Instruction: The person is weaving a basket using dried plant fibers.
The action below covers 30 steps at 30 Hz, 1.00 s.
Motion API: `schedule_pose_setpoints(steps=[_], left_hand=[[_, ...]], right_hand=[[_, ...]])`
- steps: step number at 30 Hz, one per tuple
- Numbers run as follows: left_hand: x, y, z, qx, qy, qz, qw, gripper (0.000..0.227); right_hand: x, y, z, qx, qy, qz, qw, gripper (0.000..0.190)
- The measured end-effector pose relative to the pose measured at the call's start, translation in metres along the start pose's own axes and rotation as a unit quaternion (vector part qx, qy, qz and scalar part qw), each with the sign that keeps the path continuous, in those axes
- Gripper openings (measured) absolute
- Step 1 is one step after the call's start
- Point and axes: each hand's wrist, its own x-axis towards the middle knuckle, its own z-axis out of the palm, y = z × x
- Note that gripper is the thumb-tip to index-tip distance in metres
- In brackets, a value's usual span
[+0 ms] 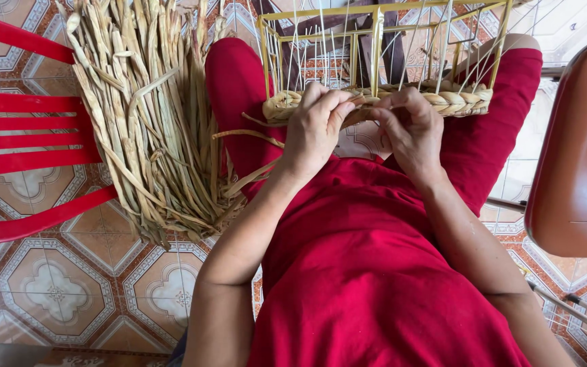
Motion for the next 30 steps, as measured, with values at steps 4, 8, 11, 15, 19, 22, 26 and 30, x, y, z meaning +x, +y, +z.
schedule_pose_setpoints(steps=[4, 8, 11, 15, 19, 22, 26, 30], left_hand=[[0.013, -0.003, -0.009, -0.009, -0.041, -0.028, 0.999, 0.012], [0.022, -0.002, -0.016, -0.07, -0.129, -0.081, 0.986, 0.017], [0.027, -0.001, -0.013, -0.006, -0.145, -0.094, 0.985, 0.02], [0.03, 0.006, -0.008, 0.129, -0.127, -0.027, 0.983, 0.015], [0.016, -0.015, 0.007, 0.149, -0.13, 0.004, 0.98, 0.014], [0.012, 0.008, -0.011, 0.189, -0.084, 0.056, 0.977, 0.014], [-0.002, 0.025, -0.022, 0.203, -0.048, 0.101, 0.973, 0.031], [-0.012, 0.018, -0.004, 0.301, -0.064, 0.101, 0.946, 0.02]], right_hand=[[-0.011, 0.01, -0.003, 0.061, -0.007, -0.033, 0.998, 0.014], [-0.016, 0.003, -0.006, -0.004, -0.01, -0.045, 0.999, 0.015], [-0.015, -0.011, -0.006, -0.052, -0.023, -0.076, 0.995, 0.016], [-0.009, -0.03, -0.008, -0.184, -0.05, -0.146, 0.971, 0.017], [0.021, -0.027, -0.005, -0.251, -0.067, -0.208, 0.943, 0.012], [0.048, -0.033, 0.0, -0.17, -0.115, 0.002, 0.979, 0.011], [0.067, -0.009, 0.003, -0.21, -0.12, 0.001, 0.97, 0.01], [0.063, -0.011, 0.003, -0.192, -0.122, -0.017, 0.974, 0.007]])
